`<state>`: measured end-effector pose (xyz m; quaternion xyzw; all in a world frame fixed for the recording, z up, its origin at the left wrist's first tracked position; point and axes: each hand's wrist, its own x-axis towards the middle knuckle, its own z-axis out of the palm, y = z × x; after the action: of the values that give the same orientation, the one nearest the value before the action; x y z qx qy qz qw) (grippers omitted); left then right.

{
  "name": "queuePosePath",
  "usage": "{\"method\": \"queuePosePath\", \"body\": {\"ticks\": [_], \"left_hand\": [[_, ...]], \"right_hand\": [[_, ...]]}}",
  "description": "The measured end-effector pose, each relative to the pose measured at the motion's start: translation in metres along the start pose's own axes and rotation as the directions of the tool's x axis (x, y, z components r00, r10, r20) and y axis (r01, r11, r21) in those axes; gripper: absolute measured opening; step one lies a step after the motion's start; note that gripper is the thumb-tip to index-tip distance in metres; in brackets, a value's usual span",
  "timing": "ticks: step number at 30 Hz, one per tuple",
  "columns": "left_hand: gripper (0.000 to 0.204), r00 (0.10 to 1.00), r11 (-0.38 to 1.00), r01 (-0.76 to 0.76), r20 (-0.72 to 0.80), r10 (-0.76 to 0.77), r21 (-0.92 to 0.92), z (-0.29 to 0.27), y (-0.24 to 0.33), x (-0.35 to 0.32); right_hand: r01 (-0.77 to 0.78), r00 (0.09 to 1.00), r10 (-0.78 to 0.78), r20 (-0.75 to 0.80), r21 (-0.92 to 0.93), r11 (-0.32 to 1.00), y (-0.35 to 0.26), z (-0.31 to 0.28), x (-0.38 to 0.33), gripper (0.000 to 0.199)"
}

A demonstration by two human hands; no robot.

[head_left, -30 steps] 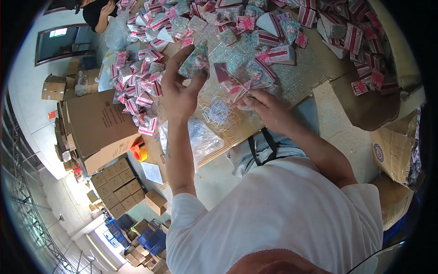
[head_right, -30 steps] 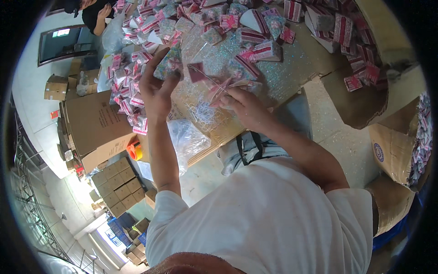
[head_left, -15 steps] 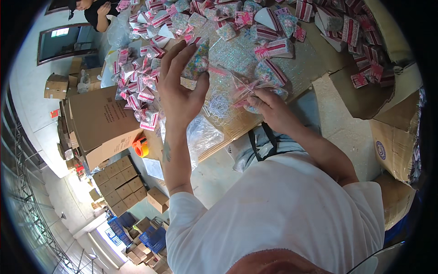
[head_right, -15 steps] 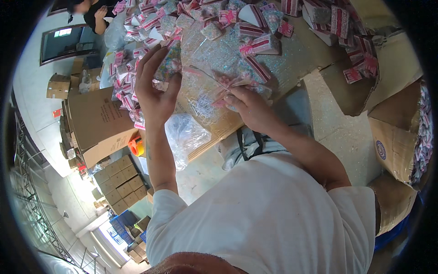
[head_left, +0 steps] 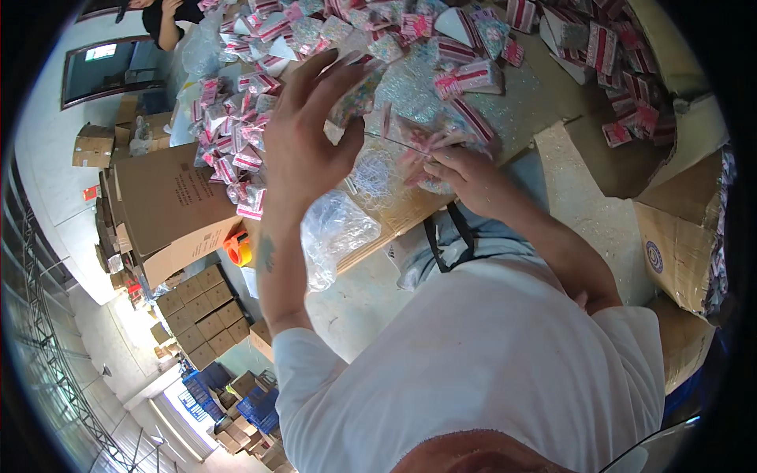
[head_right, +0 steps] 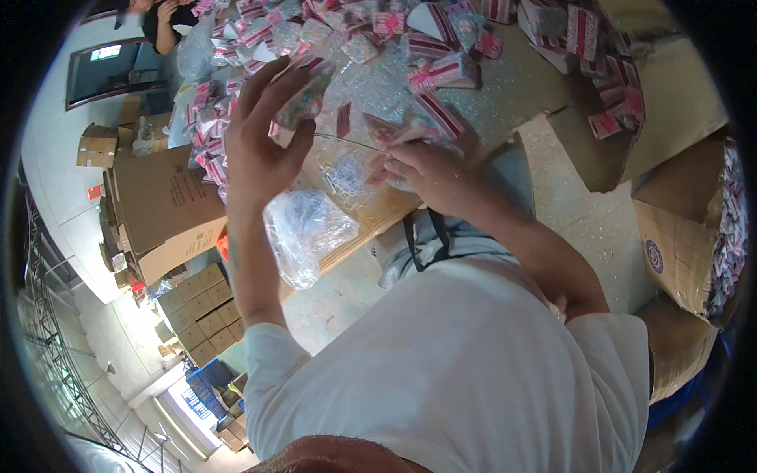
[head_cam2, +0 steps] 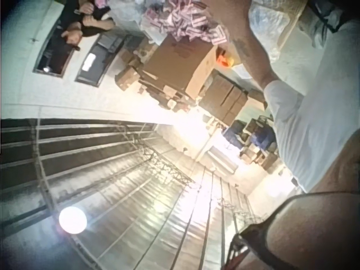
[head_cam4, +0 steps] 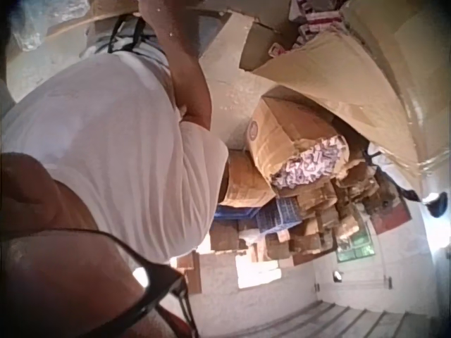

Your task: Packing small packaged items into plastic bags and large cardboard boxes in a manufacturing environment.

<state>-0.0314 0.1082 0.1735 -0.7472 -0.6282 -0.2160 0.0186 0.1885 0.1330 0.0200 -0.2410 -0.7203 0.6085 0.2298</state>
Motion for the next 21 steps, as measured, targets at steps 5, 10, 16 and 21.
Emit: {"method": "queuePosePath", "body": {"ticks": [5, 10, 16, 21], "left_hand": [[0.052, 0.861, 0.985, -0.171, 0.486, 0.149, 0.001, 0.009, 0.008, 0.04], [0.039, 0.927, 0.992, -0.067, 0.36, 0.103, -0.11, 0.024, -0.03, 0.038], [0.031, 0.841, 0.577, 0.53, 0.297, -0.453, -0.621, 0.064, -0.081, -0.058], [0.07, 0.772, 0.758, 0.632, 0.038, -0.635, -0.16, 0.145, -0.114, -0.009]], "right_hand": [[0.157, 0.987, -0.146, 0.064, -0.238, 0.958, 0.017, 0.0, 0.009, 0.02], [0.101, 0.994, -0.092, 0.05, -0.2, 0.975, 0.028, -0.006, 0.006, 0.019], [0.087, 0.996, -0.088, -0.011, -0.063, 0.994, 0.034, 0.0, -0.007, 0.013], [-0.18, 0.983, 0.175, 0.06, 0.102, 0.978, 0.015, -0.007, -0.014, 0.011]]}}
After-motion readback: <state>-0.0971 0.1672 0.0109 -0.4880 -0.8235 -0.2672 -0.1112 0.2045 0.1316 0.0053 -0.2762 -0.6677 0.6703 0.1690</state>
